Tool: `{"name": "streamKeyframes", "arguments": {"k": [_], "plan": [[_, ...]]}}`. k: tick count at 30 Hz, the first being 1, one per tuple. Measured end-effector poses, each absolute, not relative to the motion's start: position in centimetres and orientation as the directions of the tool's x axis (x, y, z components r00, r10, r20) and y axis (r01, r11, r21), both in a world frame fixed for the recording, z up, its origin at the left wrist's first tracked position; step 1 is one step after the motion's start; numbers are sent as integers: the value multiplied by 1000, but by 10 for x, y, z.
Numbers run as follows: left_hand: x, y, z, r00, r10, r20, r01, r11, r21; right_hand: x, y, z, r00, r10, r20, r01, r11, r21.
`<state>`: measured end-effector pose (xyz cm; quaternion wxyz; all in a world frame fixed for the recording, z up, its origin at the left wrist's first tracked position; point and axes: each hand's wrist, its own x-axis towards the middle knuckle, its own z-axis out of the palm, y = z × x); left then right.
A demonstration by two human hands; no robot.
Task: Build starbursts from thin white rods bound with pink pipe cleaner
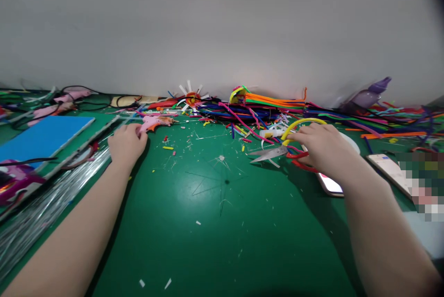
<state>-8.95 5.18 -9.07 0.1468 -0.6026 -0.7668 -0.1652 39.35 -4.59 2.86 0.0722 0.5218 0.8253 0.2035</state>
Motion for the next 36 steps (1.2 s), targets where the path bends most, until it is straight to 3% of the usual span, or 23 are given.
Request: {"name": "streamKeyframes", "arguments": {"k": [10, 16, 28, 32, 36], "plan": [[-90, 52, -91, -232, 879, 416, 972, 222, 73, 396, -38, 17, -446, 891, 81, 850, 394, 349], [-91, 52, -92, -229, 878, 420, 973, 219, 73, 393, -40, 22, -369, 929, 2, 880, 349, 324], [-91, 52, -90, -234, 882, 409, 972, 224, 74, 394, -41, 21, -273, 962, -17, 915, 266, 304], [-90, 51, -90, -230, 882, 411, 973, 219, 73, 391, -43, 23, -172, 984, -51, 922, 179, 345], [-91, 52, -92, -226, 879, 420, 974, 216, 72, 387, -46, 27, -107, 994, 11, 911, 94, 402]]}}
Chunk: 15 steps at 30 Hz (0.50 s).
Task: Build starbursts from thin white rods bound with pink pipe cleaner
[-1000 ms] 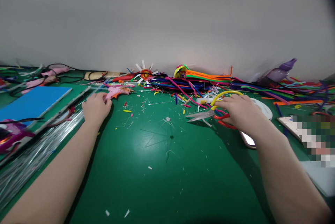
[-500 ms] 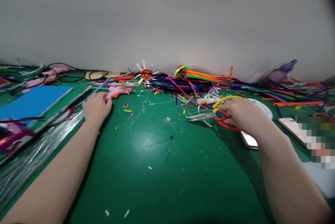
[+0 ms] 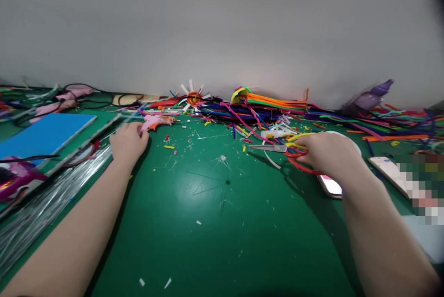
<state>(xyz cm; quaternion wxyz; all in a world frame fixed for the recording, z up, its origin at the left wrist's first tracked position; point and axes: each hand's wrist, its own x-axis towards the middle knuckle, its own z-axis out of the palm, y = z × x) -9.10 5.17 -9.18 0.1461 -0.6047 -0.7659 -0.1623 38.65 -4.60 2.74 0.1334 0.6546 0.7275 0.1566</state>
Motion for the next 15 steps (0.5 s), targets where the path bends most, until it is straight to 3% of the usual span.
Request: {"name": "streamKeyframes", "arguments": {"k": [5, 15], "plan": [[-92, 53, -93, -219, 873, 436, 975, 209, 73, 379, -48, 32, 36, 996, 84, 926, -65, 373], [-92, 51, -92, -219, 874, 435, 976, 203, 83, 377, -39, 31, 271, 931, 245, 948, -302, 101]]}}
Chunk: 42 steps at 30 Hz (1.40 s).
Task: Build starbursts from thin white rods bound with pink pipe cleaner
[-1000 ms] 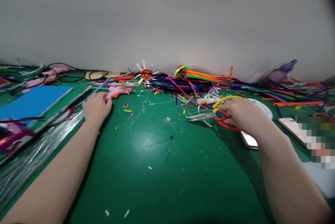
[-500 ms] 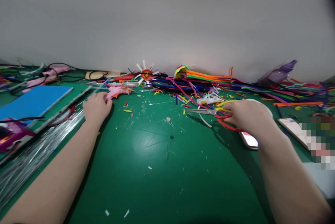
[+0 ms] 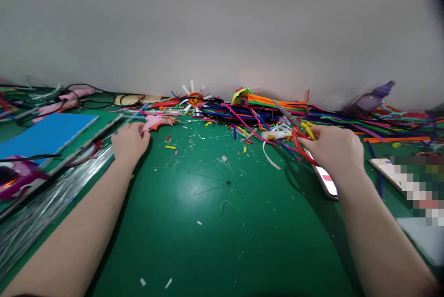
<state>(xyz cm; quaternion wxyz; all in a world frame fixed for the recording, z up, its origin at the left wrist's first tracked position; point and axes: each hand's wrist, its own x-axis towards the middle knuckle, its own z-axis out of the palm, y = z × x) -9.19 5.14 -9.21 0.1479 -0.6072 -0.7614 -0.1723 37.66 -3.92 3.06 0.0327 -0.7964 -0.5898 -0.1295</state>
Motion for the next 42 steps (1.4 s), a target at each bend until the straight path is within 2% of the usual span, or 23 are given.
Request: {"name": "streamKeyframes", "arguments": {"k": [6, 13, 16, 18, 20, 24, 28, 32, 37, 42], "plan": [[-93, 52, -92, -210, 872, 442, 978, 188, 93, 381, -35, 28, 356, 897, 263, 928, -371, 12], [-91, 52, -89, -217, 843, 492, 976, 178, 125, 369, -33, 17, 282, 916, 286, 959, -271, -77], [-90, 53, -87, -215, 822, 527, 976, 163, 145, 367, -28, 2, 96, 940, 328, 995, -85, -46], [-89, 53, -85, -207, 811, 547, 977, 147, 152, 367, -24, -9, -29, 927, 375, 999, 16, 37], [-88, 53, -83, -196, 802, 564, 979, 131, 153, 369, -20, -17, -72, 914, 399, 995, 40, 88], [-87, 51, -81, -177, 787, 590, 982, 106, 154, 371, -18, -19, -100, 889, 448, 992, 56, 111], [-87, 51, -81, -160, 787, 595, 985, 84, 154, 372, -18, -10, -206, 828, 521, 979, 170, 116], [-88, 53, -83, -141, 788, 600, 987, 63, 149, 372, -15, -2, -326, 762, 560, 945, 257, 200], [-90, 54, -87, -124, 786, 606, 988, 43, 146, 372, 4, 8, -484, 704, 519, 874, 423, 241], [-90, 55, -89, -124, 775, 619, 986, 27, 163, 358, 28, 31, -681, 624, 383, 728, 634, 261]]}}
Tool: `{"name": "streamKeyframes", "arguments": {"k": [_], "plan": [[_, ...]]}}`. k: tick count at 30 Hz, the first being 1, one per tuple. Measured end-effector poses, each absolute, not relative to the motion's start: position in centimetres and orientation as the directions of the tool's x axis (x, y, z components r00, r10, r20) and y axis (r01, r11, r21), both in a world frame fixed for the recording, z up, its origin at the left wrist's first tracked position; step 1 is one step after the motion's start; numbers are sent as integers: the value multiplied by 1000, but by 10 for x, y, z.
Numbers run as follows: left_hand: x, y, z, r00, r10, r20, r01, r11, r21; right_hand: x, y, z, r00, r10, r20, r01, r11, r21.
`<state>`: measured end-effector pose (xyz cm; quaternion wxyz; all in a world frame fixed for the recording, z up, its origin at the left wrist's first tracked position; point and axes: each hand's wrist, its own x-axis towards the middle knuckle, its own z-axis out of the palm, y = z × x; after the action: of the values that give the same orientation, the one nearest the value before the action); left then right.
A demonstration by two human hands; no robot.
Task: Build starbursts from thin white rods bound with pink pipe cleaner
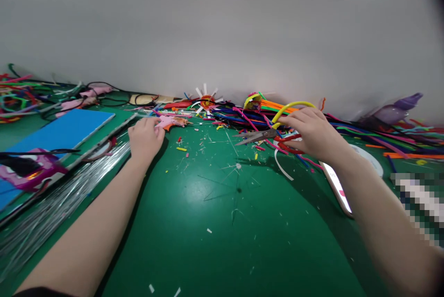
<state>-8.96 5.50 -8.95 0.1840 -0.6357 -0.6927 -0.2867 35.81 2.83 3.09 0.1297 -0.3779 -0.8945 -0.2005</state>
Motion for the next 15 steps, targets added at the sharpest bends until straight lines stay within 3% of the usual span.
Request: {"name": "streamKeyframes", "arguments": {"k": [8, 15], "plan": [[-88, 55, -86, -157, 801, 577, 984, 73, 165, 312, 41, 48, -812, 555, 181, 582, 748, 319], [-88, 55, -86, -161, 807, 568, 982, 72, 176, 291, 44, 39, -825, 545, 149, 560, 751, 351]]}}
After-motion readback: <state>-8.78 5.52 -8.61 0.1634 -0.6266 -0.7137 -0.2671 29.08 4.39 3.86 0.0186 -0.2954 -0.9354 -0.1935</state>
